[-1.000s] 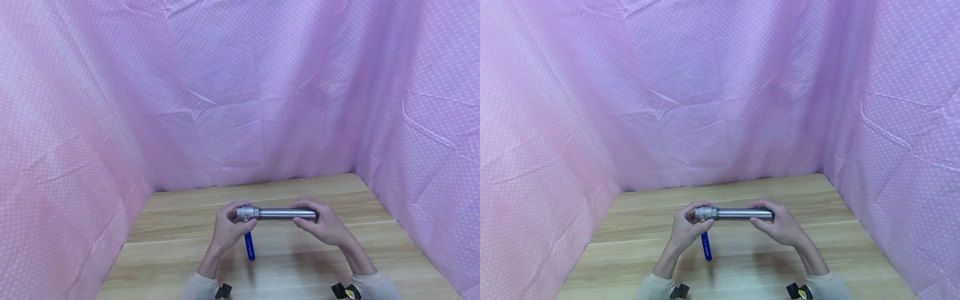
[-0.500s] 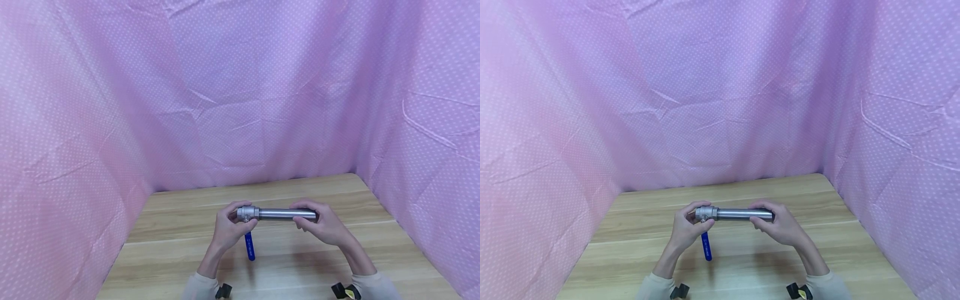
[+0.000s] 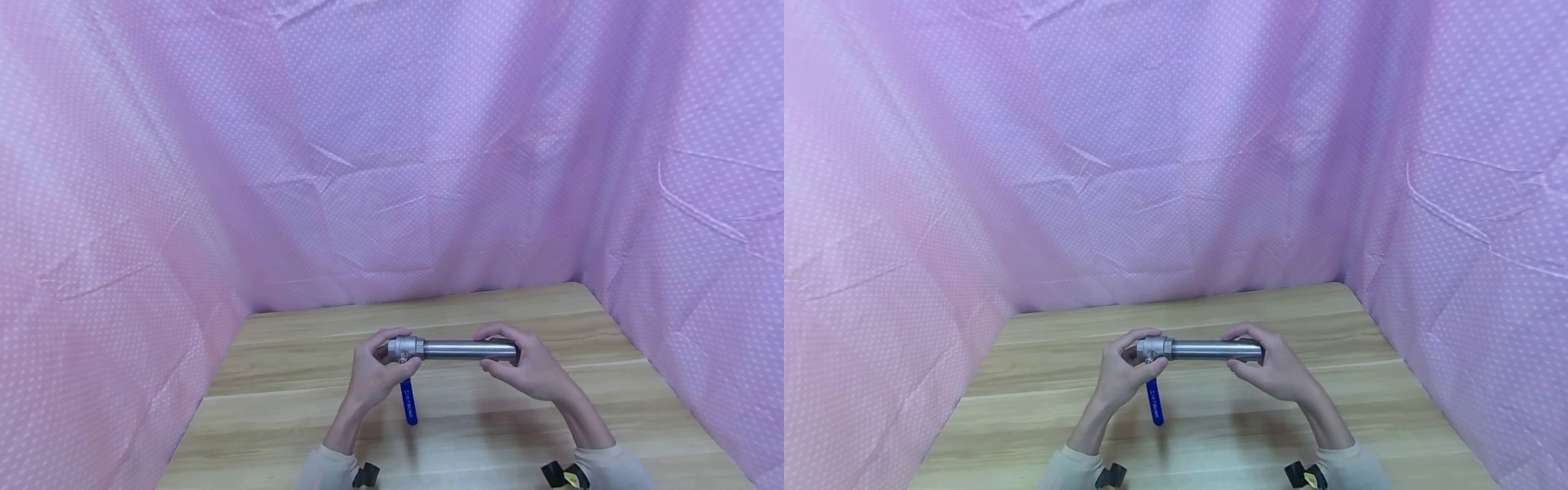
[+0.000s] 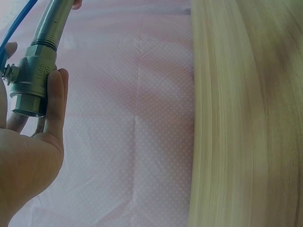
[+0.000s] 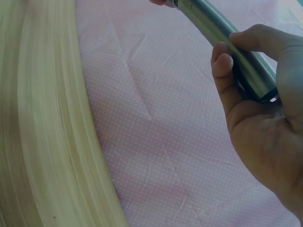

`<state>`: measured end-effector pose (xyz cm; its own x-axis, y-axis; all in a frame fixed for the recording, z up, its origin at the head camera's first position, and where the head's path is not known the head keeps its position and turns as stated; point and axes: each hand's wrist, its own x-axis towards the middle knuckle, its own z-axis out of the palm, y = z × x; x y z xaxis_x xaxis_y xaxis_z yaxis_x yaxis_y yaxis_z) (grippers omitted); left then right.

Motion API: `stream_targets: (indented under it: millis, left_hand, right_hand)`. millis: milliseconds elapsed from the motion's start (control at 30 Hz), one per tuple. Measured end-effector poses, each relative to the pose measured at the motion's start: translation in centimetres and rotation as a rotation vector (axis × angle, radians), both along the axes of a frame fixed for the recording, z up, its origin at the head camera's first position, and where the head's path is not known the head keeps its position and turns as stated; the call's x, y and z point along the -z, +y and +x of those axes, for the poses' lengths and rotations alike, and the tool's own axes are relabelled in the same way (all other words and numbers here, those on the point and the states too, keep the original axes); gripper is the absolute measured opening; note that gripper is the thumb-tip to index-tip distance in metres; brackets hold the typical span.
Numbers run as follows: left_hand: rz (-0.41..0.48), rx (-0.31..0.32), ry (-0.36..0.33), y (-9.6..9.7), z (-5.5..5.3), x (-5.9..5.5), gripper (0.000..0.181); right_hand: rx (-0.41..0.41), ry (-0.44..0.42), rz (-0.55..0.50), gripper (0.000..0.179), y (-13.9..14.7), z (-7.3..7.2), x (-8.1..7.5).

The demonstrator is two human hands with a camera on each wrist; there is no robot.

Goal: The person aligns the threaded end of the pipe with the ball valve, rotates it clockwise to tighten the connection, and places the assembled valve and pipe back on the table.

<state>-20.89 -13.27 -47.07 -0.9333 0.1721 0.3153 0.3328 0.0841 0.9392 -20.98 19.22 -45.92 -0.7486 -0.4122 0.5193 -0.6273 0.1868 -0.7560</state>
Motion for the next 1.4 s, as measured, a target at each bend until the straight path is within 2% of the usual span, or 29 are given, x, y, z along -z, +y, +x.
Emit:
stream_targets:
  millis: [233,533,733,1033,1200,1400]
  left_hand:
    - [-0.001,0.007,0.007,0.07,0.0,0.1,0.048]
    - [0.004,0.011,-0.002,0.01,0.04,0.04,0.049]
    - [-0.004,0.005,-0.006,-0.09,-0.02,-0.08,0.05]
    - [-0.001,0.006,-0.015,-0.17,-0.2,-0.13,0.05]
    - [0.0,0.011,-0.011,-0.16,-0.27,-0.13,0.05]
    - [-0.002,0.009,-0.019,-0.27,-0.32,-0.01,0.05]
  right_hand:
    - [-0.007,0.002,-0.022,0.039,-0.01,0.04,0.15]
    - [-0.011,-0.089,-0.011,0.033,0.16,0.16,0.07]
    - [-0.035,-0.111,-0.024,0.032,0.05,0.03,0.05]
    - [-0.022,-0.077,-0.033,0.041,-0.31,0.12,-0.39]
    - [0.0,-0.051,-0.021,0.041,-0.37,0.12,-0.33]
    - [0.006,-0.061,-0.022,0.039,-0.45,0.06,-0.22]
